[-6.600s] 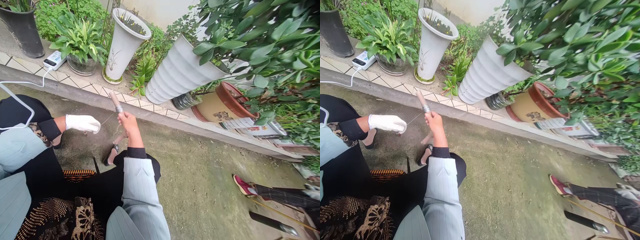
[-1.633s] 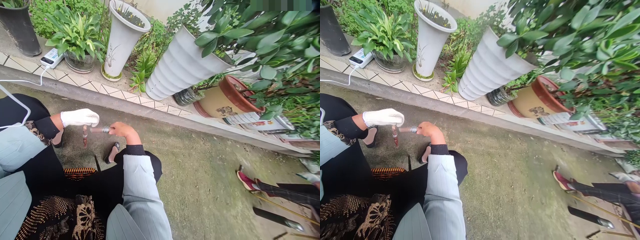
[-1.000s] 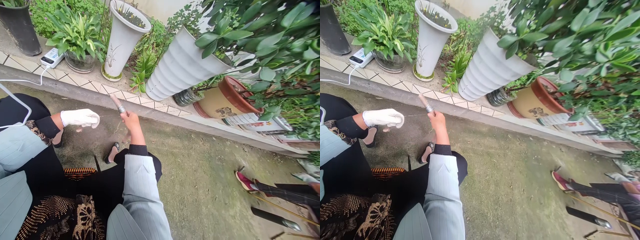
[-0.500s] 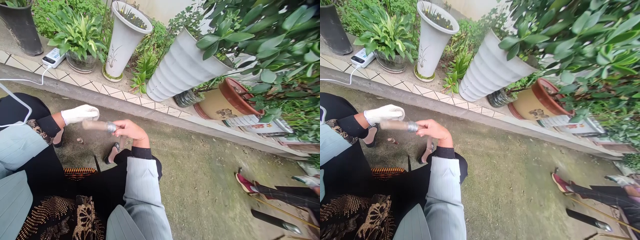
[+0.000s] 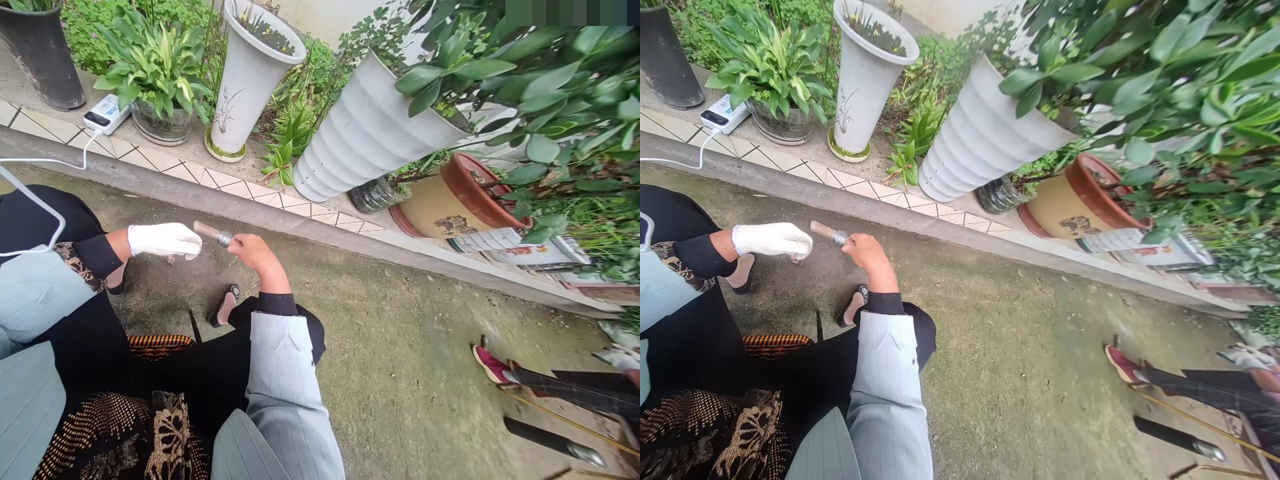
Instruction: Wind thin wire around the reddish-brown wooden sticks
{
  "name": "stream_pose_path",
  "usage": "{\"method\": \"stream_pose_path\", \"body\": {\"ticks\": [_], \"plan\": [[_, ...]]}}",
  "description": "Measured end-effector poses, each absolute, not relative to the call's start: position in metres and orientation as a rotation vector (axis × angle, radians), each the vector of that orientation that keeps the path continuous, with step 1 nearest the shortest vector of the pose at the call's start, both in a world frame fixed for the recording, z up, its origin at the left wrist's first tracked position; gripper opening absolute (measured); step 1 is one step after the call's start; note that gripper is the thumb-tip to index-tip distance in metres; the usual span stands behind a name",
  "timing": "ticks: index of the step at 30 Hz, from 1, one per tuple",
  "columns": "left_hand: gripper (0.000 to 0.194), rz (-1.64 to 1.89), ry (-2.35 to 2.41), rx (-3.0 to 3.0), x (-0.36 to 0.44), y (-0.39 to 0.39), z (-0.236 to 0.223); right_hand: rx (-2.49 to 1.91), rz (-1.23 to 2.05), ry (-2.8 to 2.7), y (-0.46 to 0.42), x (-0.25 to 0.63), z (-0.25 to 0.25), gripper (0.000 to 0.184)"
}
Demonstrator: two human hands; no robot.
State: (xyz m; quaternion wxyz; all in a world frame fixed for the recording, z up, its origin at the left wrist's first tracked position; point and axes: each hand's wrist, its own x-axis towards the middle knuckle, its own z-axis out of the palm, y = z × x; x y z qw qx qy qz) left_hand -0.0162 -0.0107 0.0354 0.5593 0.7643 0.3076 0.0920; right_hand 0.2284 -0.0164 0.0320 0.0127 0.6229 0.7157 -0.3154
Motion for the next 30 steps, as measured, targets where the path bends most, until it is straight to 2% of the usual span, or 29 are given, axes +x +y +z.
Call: {"method": "stream_pose_path", "body": {"ticks": [7,12,15,18,21,24,27,28,30], "plan": [[0.028,0.122,0.623,1.789,-0.021,-0.005,0.035,1.188,-1.512,2.08,-0.022,0.216,0.021,0.01],[0.028,0.185,0.654,1.655,-0.022,-0.004,0.031,0.91,-2.033,2.093,-0.029,0.219,0.04,0.024],[0.031,0.299,0.661,1.563,-0.02,-0.002,0.025,1.224,-2.451,2.309,-0.031,0.228,0.055,0.034],[0.031,0.314,0.678,1.531,-0.018,-0.003,0.023,1.918,-2.694,2.519,-0.025,0.241,0.057,0.035],[0.031,0.18,0.638,1.547,-0.018,-0.007,0.031,2.646,-2.531,2.375,-0.013,0.253,0.045,0.036],[0.035,0.173,0.579,1.579,-0.02,-0.009,0.04,2.94,-1.888,2.047,-0.005,0.256,0.029,0.028],[0.039,0.297,0.633,1.616,-0.025,-0.006,0.045,2.549,-1.157,2.059,-0.004,0.244,0.02,0.017],[0.039,0.35,0.666,1.617,-0.027,-0.004,0.044,2.323,-1.032,2.107,-0.005,0.238,0.019,0.015],[0.038,0.445,0.722,1.598,-0.031,0.0,0.041,1.852,-1.027,2.173,-0.01,0.227,0.018,0.012]]}}
